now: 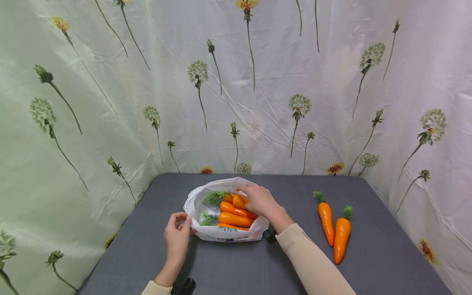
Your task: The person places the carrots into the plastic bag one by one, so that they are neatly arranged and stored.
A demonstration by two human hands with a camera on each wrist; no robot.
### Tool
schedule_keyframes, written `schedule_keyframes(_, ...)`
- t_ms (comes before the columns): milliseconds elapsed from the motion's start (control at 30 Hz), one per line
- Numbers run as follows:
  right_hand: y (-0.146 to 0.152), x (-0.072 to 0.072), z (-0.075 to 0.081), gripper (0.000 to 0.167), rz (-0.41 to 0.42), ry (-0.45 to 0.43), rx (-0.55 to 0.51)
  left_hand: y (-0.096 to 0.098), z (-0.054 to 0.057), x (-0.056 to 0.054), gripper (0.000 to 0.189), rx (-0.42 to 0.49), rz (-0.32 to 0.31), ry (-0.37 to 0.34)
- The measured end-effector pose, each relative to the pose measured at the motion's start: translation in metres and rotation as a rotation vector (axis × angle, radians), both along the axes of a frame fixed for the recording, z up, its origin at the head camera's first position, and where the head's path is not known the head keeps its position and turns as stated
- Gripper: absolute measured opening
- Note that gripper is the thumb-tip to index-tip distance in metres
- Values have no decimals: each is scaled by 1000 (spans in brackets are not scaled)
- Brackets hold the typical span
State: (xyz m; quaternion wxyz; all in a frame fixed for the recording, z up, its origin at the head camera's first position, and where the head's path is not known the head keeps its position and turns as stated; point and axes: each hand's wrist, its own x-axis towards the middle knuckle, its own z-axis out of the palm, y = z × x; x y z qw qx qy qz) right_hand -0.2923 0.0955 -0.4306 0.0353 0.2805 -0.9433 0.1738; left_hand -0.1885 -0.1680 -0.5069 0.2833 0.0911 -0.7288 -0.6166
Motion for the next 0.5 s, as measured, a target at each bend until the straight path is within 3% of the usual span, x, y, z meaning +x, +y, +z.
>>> schedule_keyframes(500,37,25,29,51,-97,54,-143,0,2,0,11,-8,2,0)
